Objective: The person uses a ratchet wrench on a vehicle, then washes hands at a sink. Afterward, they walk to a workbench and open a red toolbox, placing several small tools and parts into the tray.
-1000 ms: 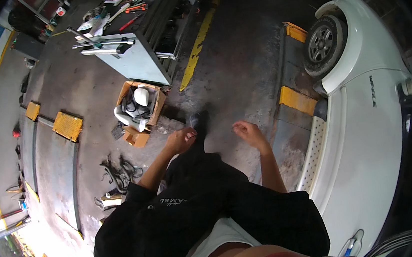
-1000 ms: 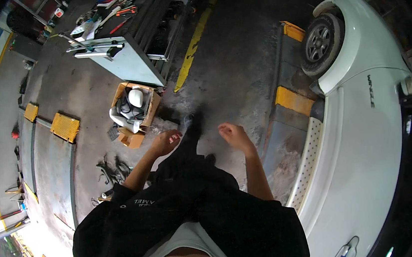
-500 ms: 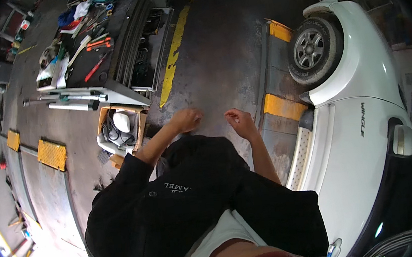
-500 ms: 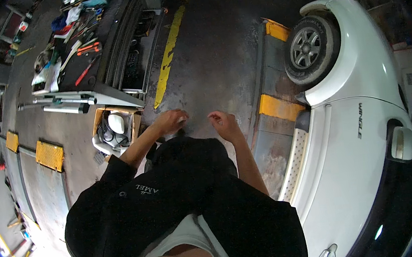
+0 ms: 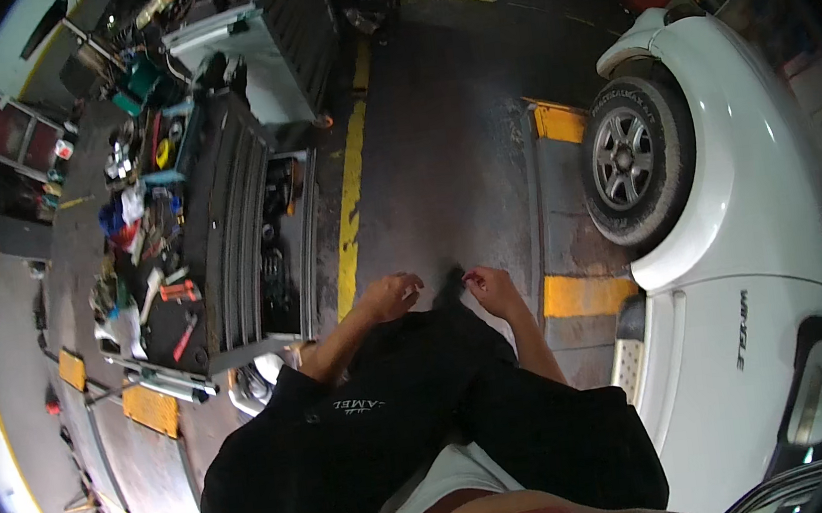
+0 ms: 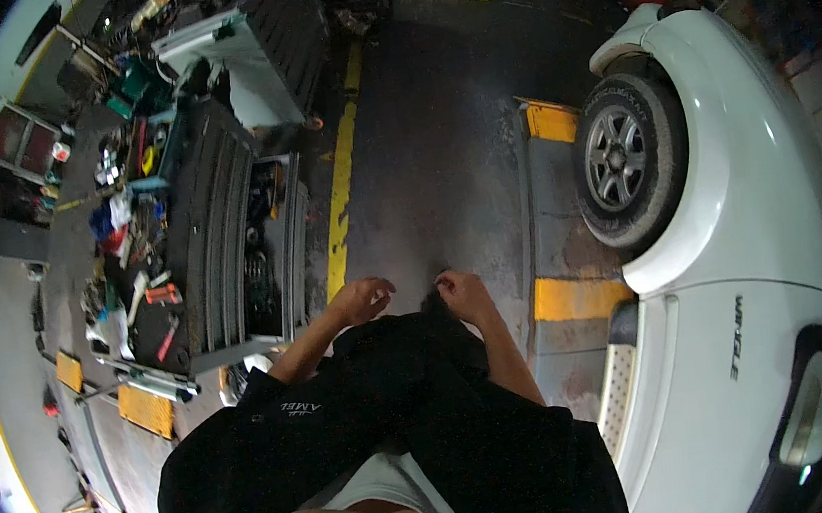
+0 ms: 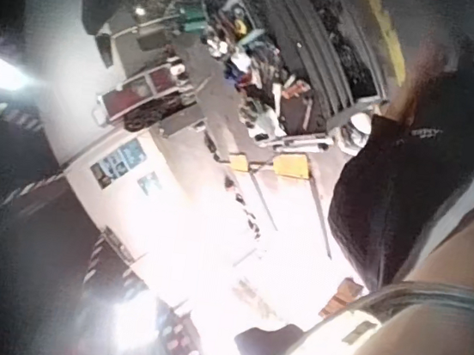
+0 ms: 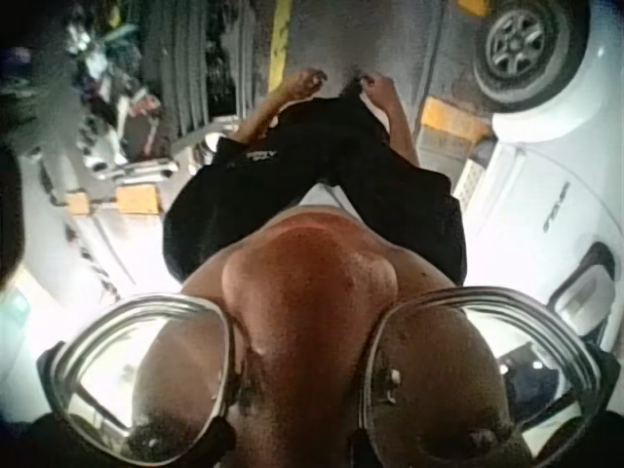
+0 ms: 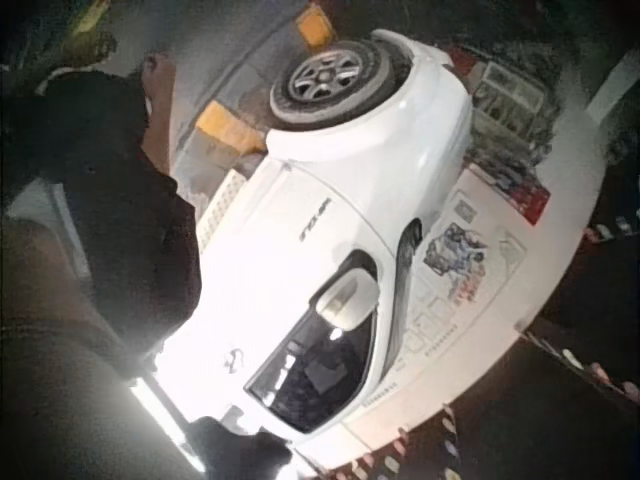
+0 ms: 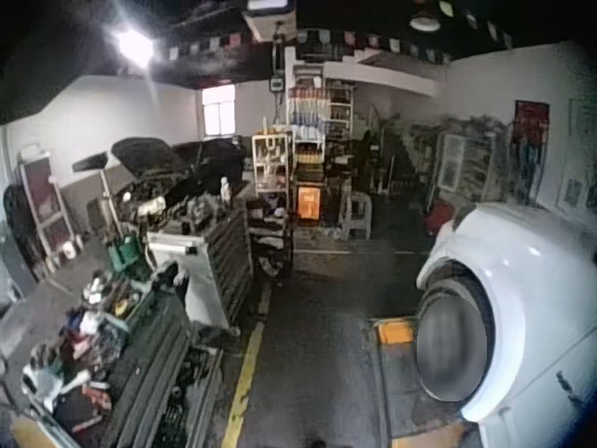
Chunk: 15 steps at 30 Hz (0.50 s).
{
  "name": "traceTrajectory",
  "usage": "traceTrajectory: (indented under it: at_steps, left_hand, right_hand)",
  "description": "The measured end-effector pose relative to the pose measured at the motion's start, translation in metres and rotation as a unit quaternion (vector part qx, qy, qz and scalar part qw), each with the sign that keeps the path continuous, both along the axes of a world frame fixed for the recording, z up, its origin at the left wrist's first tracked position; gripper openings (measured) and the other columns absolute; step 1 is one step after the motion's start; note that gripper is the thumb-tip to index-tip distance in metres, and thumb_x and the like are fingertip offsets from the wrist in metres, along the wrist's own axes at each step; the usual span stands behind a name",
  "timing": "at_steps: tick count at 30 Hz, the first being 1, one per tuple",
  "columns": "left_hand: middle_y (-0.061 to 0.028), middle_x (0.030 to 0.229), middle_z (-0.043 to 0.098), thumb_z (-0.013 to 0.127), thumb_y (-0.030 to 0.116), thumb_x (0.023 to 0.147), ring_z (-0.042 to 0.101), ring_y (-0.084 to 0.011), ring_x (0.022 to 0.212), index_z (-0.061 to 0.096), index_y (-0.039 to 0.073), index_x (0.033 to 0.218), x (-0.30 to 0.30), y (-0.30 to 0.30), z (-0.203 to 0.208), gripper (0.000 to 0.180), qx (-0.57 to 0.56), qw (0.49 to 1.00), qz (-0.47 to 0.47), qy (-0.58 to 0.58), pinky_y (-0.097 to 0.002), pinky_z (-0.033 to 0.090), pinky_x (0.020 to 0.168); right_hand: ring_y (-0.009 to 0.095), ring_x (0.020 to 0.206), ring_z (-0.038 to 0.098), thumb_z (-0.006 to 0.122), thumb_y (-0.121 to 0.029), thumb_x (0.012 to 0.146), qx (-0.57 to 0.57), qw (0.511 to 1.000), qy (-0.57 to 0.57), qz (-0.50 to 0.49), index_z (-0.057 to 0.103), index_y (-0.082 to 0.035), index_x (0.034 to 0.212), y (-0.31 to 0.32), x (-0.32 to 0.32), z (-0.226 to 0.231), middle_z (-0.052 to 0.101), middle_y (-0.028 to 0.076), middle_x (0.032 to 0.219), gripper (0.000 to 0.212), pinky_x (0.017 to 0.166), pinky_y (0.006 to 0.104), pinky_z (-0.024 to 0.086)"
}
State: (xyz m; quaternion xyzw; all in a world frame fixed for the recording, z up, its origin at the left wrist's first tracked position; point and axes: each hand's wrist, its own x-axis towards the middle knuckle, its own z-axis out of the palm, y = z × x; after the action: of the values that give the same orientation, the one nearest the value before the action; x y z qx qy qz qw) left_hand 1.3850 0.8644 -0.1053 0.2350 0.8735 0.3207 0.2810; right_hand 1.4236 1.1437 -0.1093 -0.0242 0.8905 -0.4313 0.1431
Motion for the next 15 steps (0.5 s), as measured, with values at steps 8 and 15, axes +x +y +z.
traceTrajectory:
  at_steps: [8, 15]
  left_hand:
    - [-0.0149, 0.104, 0.073, 0.066, 0.016, 0.09, 0.071, -0.0324, 0.095, 0.067, 0.007, 0.115, -0.165, 0.062, 0.038, 0.026, 0.009, 0.996, 0.052, 0.074, -0.0415, 0.056, 0.08]
    - [-0.0174, 0.121, 0.066, 0.062, 0.021, 0.098, 0.065, -0.0286, 0.113, 0.059, 0.003, 0.13, -0.308, 0.07, 0.063, 0.037, 0.442, 0.811, 0.13, -0.361, -0.0411, 0.053, 0.096]
  right_hand:
    - [0.027, 0.086, 0.071, 0.064, -0.023, 0.094, 0.038, 0.998, 0.011, 0.041, 0.071, -0.004, 0.107, 0.089, -0.197, 0.027, 0.073, 0.017, 0.096, 0.024, 0.076, 0.0386, 0.056]
    - [0.023, 0.095, 0.07, 0.064, -0.026, 0.096, -0.047, 0.99, -0.098, 0.092, 0.067, -0.007, 0.122, 0.125, -0.35, 0.036, 0.073, 0.014, 0.106, 0.032, 0.084, 0.0367, 0.055]
